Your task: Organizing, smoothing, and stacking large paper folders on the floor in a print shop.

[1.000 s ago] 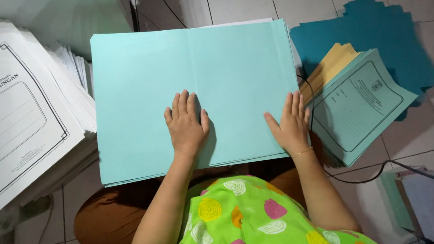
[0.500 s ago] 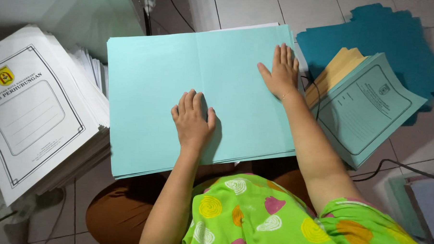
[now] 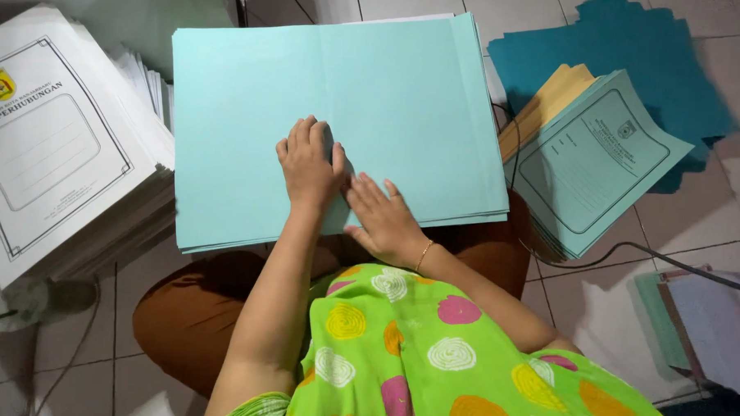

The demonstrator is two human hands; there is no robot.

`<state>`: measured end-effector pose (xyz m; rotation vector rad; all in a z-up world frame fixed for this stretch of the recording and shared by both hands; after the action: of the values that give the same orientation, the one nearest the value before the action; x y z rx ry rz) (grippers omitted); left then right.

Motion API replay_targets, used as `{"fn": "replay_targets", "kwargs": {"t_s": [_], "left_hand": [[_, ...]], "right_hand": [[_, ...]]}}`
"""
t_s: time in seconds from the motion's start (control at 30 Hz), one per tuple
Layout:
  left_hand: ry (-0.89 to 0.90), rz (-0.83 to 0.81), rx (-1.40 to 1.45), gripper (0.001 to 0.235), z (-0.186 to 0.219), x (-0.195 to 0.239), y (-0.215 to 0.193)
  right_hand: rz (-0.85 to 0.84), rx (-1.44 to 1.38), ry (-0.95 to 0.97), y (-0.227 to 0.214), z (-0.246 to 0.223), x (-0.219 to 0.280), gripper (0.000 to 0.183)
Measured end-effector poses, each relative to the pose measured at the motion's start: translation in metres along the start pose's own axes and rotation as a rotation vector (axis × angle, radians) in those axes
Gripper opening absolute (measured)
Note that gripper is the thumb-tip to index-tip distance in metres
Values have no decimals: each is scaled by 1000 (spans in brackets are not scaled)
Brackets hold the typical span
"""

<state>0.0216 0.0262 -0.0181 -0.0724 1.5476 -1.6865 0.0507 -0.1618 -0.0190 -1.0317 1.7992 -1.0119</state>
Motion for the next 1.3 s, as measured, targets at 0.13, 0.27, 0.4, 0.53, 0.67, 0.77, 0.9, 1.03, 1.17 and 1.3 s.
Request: {"fn": "replay_targets", "kwargs": {"t_s": [0.13, 0.27, 0.4, 0.53, 0.67, 0.77, 0.9, 1.03, 1.17, 1.3], "left_hand": [[-6, 85, 76, 36, -7, 1, 5], [-19, 118, 67, 36, -8, 0, 12], [-27, 90, 39, 37, -4, -1, 9], [-29, 73, 23, 36, -3, -2, 7], [-44, 39, 28, 34, -4, -2, 4], [-21, 72, 52, 33, -5, -1, 2], [-19, 67, 48, 33, -7, 0, 4], [11, 7, 11, 36, -1, 1, -2], [157, -301, 8, 56, 5, -3, -9], [345, -456, 0, 69, -4, -17, -12]], "right_hand": [[-128, 51, -44, -17, 9, 11, 71], [83, 137, 376, -49, 80, 63, 76], [186, -28, 726, -67, 108, 84, 83], [69, -21, 569, -50, 60, 40, 89], [-117, 67, -7, -15, 4, 11, 82], [-134, 49, -38, -13, 11, 19, 76], [-51, -32, 307, -51, 60, 38, 77], [88, -11, 574, -76, 119, 48, 78], [18, -15, 640, -88, 147, 11, 83], [6, 53, 651, -94, 151, -19, 87]]}}
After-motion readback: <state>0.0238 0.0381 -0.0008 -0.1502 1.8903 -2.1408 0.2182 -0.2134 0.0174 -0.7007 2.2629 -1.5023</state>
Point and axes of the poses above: each hand's wrist, its own x-axis away from the middle knuckle, its own y-axis out of the palm, z = x × y, the point moved 3 cm from there along -x, towards the middle knuckle, and after that the axes turned 7 degrees about -x, right-handed, at the moved point
